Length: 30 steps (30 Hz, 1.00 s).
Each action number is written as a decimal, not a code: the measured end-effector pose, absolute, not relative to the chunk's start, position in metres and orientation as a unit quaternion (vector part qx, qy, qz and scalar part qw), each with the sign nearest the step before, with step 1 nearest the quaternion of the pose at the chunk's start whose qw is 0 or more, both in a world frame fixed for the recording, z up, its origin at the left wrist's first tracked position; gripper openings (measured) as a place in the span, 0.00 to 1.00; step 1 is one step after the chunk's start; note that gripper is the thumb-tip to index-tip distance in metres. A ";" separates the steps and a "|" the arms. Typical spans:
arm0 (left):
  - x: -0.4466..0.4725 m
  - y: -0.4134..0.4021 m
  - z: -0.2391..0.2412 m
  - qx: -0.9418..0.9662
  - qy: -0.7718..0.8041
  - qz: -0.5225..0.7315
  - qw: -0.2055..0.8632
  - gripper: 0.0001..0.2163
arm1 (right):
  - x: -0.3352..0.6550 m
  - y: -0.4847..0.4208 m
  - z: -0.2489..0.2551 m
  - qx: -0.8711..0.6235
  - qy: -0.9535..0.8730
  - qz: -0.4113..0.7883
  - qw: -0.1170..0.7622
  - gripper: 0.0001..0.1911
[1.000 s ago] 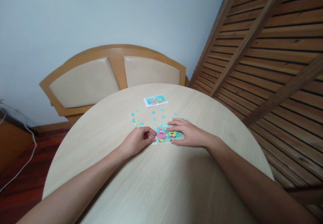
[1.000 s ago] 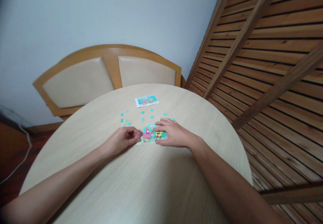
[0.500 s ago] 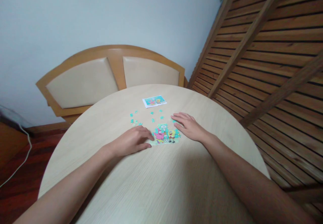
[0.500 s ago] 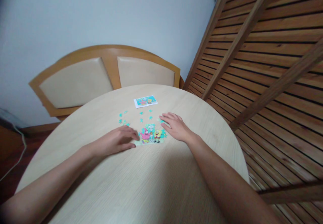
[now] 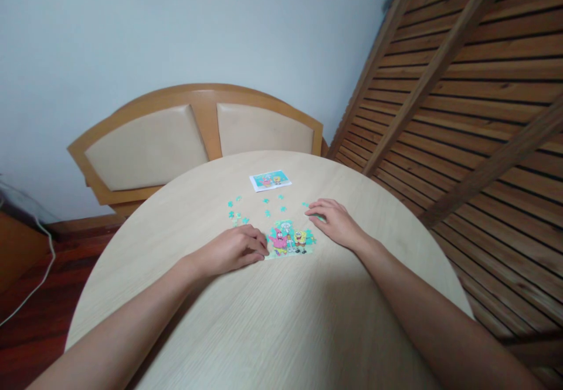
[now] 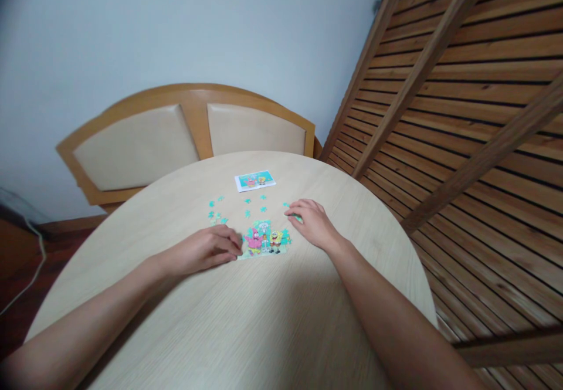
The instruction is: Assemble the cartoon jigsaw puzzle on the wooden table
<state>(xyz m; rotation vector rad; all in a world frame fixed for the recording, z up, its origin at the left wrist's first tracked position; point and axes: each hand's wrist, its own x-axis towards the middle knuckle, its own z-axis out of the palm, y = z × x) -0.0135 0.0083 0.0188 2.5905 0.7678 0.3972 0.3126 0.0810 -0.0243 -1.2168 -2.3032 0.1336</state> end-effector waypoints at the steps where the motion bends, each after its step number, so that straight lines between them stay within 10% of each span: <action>1: -0.014 0.008 0.019 0.930 0.273 0.141 0.204 0.08 | 0.311 0.080 -0.023 -0.445 -0.855 0.052 0.263 0.09; 30: -0.008 0.005 0.014 0.920 0.317 0.187 0.135 0.16 | 0.298 0.073 -0.012 -0.477 -0.838 0.047 0.260 0.14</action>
